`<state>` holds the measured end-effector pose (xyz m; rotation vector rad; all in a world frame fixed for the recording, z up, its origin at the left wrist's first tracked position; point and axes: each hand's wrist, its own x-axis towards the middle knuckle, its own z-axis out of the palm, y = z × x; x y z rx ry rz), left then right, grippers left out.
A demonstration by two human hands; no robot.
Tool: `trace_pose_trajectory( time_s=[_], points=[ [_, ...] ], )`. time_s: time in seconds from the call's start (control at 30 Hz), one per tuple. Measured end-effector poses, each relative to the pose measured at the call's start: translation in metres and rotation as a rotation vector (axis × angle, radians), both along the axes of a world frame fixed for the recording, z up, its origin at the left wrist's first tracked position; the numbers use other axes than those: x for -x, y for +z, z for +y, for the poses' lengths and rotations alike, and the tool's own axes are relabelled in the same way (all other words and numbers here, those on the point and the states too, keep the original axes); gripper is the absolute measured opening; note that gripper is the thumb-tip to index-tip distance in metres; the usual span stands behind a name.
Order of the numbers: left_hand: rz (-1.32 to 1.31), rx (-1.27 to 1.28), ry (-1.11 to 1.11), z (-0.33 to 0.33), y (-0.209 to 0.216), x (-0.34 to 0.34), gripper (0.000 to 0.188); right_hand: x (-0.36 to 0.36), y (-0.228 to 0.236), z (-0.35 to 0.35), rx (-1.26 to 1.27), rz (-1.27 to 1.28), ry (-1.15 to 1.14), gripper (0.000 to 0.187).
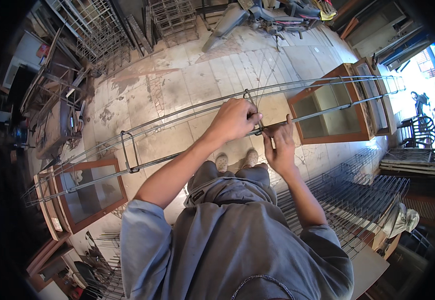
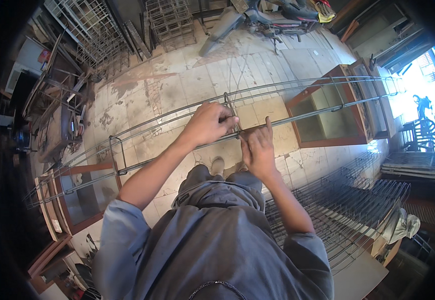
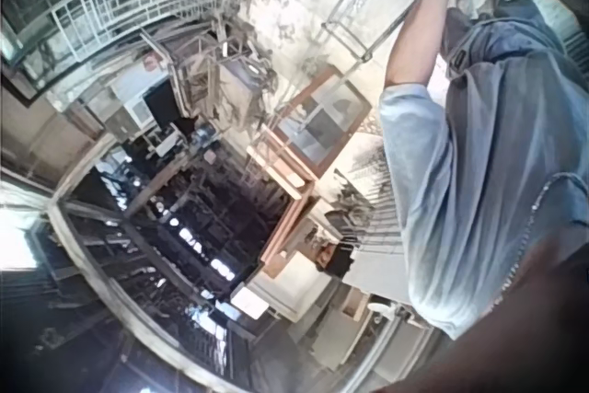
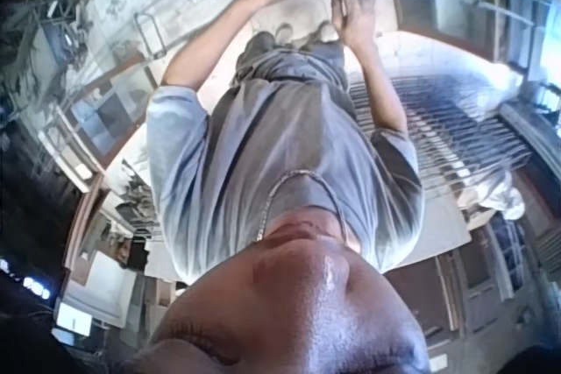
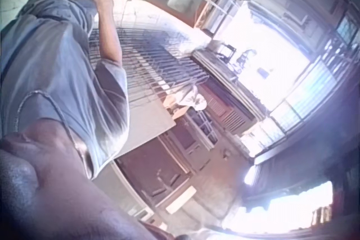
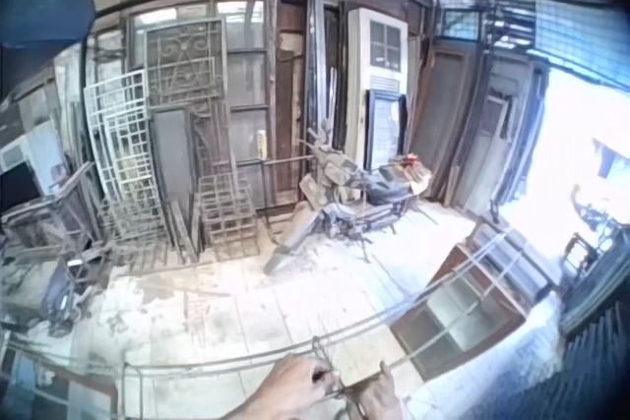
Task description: The person assembles a metal framework by hand, using small wire pieces to secure the junctions of long metal rods.
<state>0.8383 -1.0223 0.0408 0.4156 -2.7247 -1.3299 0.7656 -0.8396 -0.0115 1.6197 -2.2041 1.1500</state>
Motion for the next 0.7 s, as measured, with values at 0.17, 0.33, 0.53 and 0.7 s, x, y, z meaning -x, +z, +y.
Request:
trace_pose_trajectory(
  time_s=[0.17, 0.33, 0.53, 0.7],
  points=[
    [0.040, 0.187, -0.193, 0.006, 0.019, 0.022, 0.020, -0.034, -0.003, -0.012, 0.049, 0.127, -0.286, 0.018],
    [0.034, 0.406, -0.396, 0.016, 0.035, 0.040, 0.019, -0.047, 0.014, -0.026, -0.068, 0.215, -0.484, 0.014],
    [-0.001, 0.460, -0.534, 0.015, 0.026, 0.040, 0.020, -0.053, -0.002, -0.026, -0.022, 0.147, -0.571, 0.018],
    [-0.033, 0.423, -0.365, 0.027, 0.017, 0.020, 0.016, -0.034, -0.012, 0.005, 0.329, -0.450, -0.304, 0.015]
  ],
)
